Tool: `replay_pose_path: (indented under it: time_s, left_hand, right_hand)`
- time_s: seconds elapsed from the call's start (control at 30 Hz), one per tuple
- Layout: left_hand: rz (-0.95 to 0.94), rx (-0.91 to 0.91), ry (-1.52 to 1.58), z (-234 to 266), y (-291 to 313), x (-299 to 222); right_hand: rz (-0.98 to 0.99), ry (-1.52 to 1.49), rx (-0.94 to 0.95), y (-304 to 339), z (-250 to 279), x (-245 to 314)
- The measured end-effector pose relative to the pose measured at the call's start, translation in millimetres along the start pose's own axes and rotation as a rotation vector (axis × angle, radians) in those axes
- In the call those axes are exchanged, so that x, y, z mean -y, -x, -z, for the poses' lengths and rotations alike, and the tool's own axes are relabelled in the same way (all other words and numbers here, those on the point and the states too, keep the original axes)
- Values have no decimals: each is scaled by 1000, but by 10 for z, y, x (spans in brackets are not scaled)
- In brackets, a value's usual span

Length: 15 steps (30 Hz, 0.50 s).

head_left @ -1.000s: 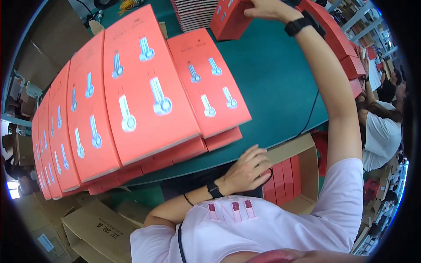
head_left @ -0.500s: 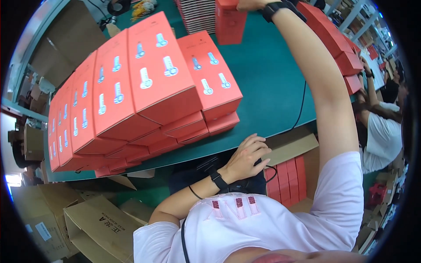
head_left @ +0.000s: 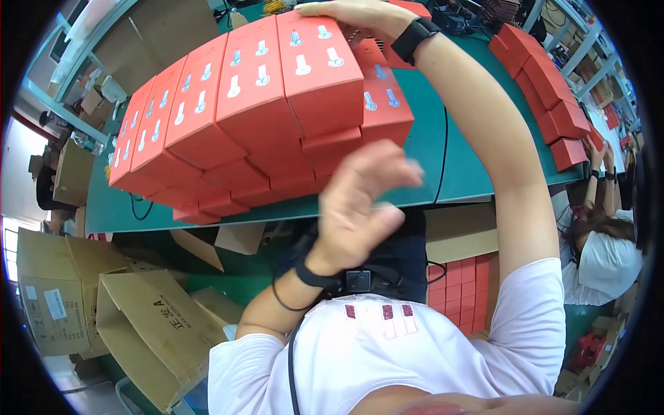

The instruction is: Packaging handheld fans into their product boxes including inserts and manual.

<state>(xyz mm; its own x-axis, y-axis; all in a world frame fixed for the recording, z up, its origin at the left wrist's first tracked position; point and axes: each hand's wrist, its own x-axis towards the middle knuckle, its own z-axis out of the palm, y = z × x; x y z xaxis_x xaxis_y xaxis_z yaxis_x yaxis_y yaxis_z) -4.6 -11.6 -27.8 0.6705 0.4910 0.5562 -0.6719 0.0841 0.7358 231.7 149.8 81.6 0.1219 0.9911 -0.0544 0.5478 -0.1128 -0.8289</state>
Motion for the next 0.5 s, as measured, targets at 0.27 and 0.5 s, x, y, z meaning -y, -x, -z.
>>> replay_pose_path:
  time_s: [0.27,0.5]
  left_hand:
    - [120,-199,314,241,-39,-272]
    - [-217,38,-576,-92,42,-240]
  right_hand:
    - [418,-256,-29,929,141,356]
    - [279,-832,-426,2290,361,-355]
